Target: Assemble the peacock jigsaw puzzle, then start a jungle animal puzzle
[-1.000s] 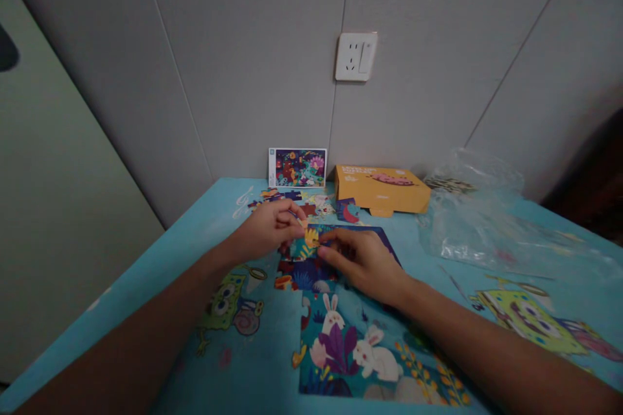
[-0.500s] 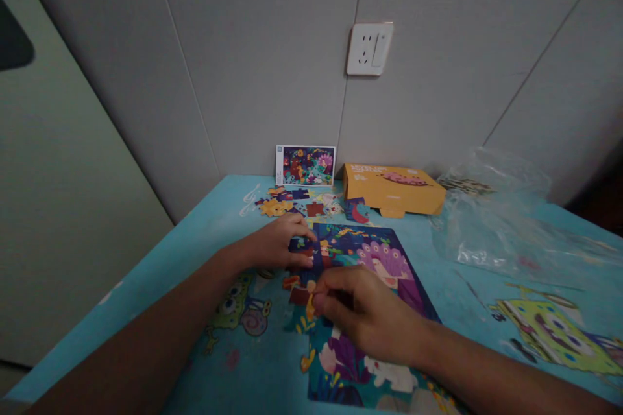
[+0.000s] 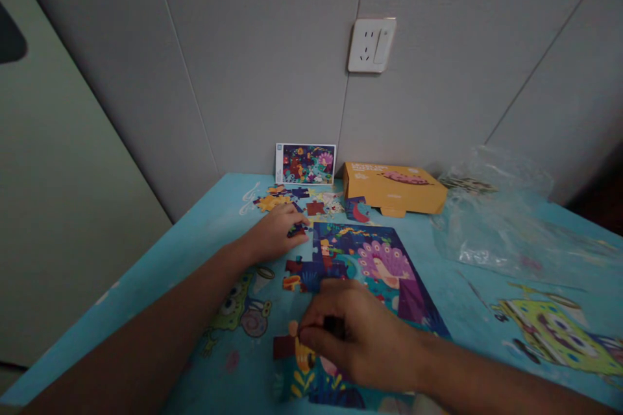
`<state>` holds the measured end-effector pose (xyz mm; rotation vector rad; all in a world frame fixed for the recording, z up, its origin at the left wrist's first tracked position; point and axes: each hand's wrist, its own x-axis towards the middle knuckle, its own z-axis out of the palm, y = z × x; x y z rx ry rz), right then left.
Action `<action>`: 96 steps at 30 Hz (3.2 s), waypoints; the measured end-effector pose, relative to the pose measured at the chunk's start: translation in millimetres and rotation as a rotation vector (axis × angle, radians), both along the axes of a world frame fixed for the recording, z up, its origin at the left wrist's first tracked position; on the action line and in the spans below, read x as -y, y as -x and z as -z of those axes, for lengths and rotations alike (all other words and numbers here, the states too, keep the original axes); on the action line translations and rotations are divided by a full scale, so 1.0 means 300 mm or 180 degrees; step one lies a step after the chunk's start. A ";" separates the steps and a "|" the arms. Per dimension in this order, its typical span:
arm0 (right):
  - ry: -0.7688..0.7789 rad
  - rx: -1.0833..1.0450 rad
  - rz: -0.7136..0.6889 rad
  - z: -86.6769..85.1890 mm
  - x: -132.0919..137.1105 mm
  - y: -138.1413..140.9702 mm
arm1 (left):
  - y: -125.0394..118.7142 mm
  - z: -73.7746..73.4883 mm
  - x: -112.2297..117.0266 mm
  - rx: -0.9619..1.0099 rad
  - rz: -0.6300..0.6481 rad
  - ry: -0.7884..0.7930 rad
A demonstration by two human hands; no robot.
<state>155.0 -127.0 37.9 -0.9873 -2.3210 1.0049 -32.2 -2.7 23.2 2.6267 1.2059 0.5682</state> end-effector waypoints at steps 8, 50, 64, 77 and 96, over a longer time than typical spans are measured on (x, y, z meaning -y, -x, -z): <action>-0.0356 0.0281 0.0139 0.008 0.008 0.014 | -0.001 0.003 -0.001 0.0033 0.0057 0.0151; -0.0860 0.0437 -0.0823 0.009 0.004 -0.021 | -0.001 0.013 -0.011 0.0164 0.0097 0.0159; -0.0906 0.0202 -0.1092 0.005 0.000 -0.018 | 0.001 0.016 -0.013 0.0150 0.0118 0.0098; -0.1193 -0.0075 -0.1141 0.008 -0.011 -0.021 | -0.001 0.004 -0.003 0.0140 0.0113 0.0126; -0.1257 -0.0191 -0.1261 -0.009 -0.013 -0.036 | 0.000 0.006 -0.004 0.0159 0.0124 0.0133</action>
